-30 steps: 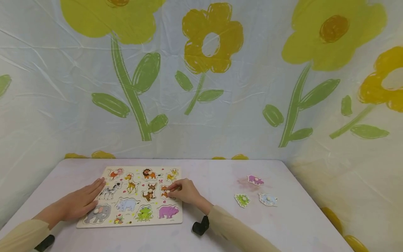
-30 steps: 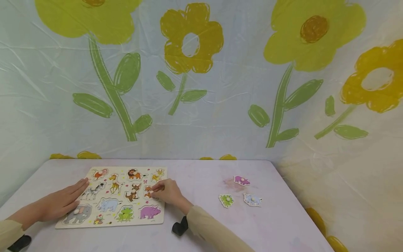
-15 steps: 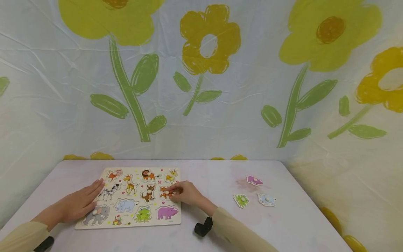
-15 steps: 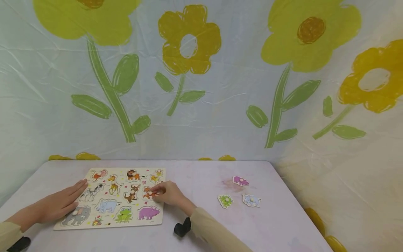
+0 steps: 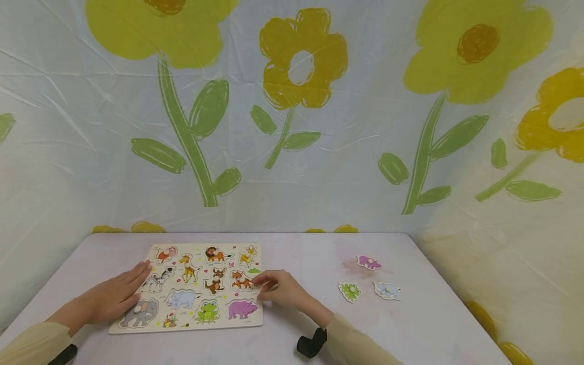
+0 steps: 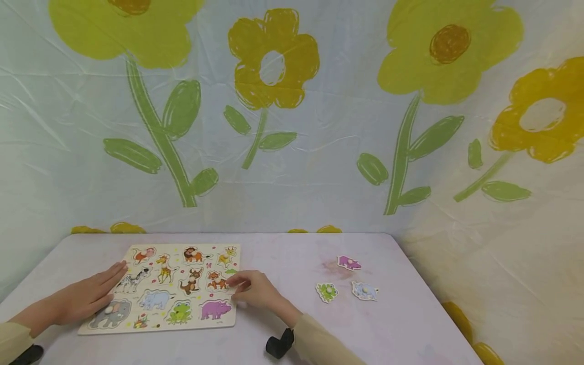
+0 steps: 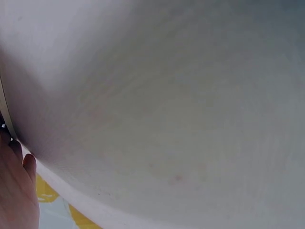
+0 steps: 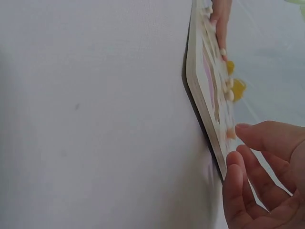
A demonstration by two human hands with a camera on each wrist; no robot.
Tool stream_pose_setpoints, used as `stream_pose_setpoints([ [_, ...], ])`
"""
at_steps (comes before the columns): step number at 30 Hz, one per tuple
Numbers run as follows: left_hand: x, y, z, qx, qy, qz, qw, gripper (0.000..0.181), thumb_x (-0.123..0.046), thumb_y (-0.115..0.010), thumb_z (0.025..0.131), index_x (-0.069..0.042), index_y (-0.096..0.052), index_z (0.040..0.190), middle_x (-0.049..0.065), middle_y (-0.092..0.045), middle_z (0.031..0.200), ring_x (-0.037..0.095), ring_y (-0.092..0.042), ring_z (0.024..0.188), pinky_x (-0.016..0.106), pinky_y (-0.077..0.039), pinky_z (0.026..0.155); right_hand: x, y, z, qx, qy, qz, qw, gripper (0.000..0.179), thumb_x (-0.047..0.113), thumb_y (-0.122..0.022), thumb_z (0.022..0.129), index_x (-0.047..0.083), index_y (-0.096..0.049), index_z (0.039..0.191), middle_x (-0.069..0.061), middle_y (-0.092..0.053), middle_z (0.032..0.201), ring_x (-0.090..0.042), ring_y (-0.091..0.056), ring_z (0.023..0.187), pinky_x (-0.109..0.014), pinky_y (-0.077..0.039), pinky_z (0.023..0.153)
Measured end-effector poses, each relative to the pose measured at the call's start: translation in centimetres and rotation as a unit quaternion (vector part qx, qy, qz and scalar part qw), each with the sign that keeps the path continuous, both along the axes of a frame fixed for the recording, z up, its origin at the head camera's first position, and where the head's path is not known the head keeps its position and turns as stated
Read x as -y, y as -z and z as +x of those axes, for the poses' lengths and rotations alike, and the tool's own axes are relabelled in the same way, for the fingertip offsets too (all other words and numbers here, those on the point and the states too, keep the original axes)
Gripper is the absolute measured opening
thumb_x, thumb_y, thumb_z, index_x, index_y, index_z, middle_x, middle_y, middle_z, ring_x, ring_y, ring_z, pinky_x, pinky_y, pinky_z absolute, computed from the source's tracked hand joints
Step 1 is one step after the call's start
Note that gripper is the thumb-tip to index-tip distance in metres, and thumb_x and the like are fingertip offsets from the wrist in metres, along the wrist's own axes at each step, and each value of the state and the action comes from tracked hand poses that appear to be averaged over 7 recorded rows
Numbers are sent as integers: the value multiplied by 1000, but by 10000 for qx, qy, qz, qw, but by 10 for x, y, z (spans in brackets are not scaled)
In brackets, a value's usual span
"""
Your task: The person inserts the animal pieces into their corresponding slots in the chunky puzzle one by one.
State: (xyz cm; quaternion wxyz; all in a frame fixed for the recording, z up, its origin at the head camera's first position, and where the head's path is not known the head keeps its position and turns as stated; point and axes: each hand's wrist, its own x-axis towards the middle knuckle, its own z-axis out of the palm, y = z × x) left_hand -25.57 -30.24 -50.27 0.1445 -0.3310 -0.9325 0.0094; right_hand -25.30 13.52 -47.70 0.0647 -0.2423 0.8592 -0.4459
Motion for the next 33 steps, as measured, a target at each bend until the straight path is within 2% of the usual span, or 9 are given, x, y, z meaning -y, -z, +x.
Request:
stream_pose_setpoints([
  [6, -1, -1, 1, -303, 152, -40, 9994, 67, -31, -48, 99, -6, -19, 154, -2, -6, 161, -12, 25, 135, 1, 15, 106, -25, -4, 1, -134, 78, -65, 9999, 30, 1, -71, 81, 4, -69, 111, -14, -70, 109, -16, -63, 85, -18, -49, 65],
  [12, -2, 0, -1, -377, 189, 25, 9991, 68, -31, -49, 98, -7, -19, 154, -8, 2, 160, -12, 24, 136, 0, 14, 106, -60, -10, 0, -296, 381, -133, 9987, 27, 6, -68, 85, 3, -68, 113, -17, -70, 110, -21, -66, 88, -19, -51, 68],
  [14, -1, 2, -3, -430, 214, 30, 9988, 66, -31, -49, 98, -6, -21, 153, -6, -1, 161, -11, 23, 137, 1, 13, 107, -73, -12, 0, -410, 525, -142, 9977, 26, 9, -67, 87, 3, -68, 113, -17, -70, 110, -22, -66, 88, -19, -51, 70],
  [18, 3, 7, -2, -464, 196, 6, 9987, 65, -30, -51, 97, -3, -27, 151, 8, -21, 160, -11, 22, 137, 1, 13, 107, -96, -15, 3, -494, 660, -256, 9963, 26, 11, -65, 90, -1, -67, 114, -21, -70, 109, -24, -66, 90, -18, -51, 72],
  [21, 5, 8, -1, -374, 100, 9, 9993, 66, -32, -51, 97, -5, -25, 152, 9, -26, 158, -12, 23, 136, 0, 14, 105, -111, -18, 7, -441, 773, -292, 9956, 27, 11, -63, 92, -3, -65, 115, -22, -69, 108, -22, -64, 90, -17, -51, 72],
  [23, 6, 8, 0, -345, 60, -24, 9994, 68, -33, -50, 98, -8, -20, 154, 4, -20, 160, -12, 24, 136, 0, 14, 105, -121, -20, 8, -442, 898, -244, 9947, 27, 11, -63, 92, -4, -65, 115, -23, -69, 108, -20, -63, 89, -16, -51, 71],
  [29, 3, 6, 1, -508, 172, -38, 9986, 72, -31, -51, 97, -11, -15, 155, -15, 10, 158, -12, 24, 136, 0, 14, 105, -155, -23, 12, -431, 1205, -219, 9915, 28, 9, -61, 93, -6, -63, 117, -26, -66, 111, -24, -65, 89, -14, -52, 72],
  [33, 2, 4, 0, -494, 182, -13, 9986, 72, -31, -51, 97, -10, -14, 155, -17, 14, 156, -12, 25, 136, 0, 14, 105, -179, -23, 13, -612, 1390, -213, 9882, 29, 8, -61, 92, -7, -62, 117, -27, -66, 111, -22, -67, 89, -15, -53, 74],
])
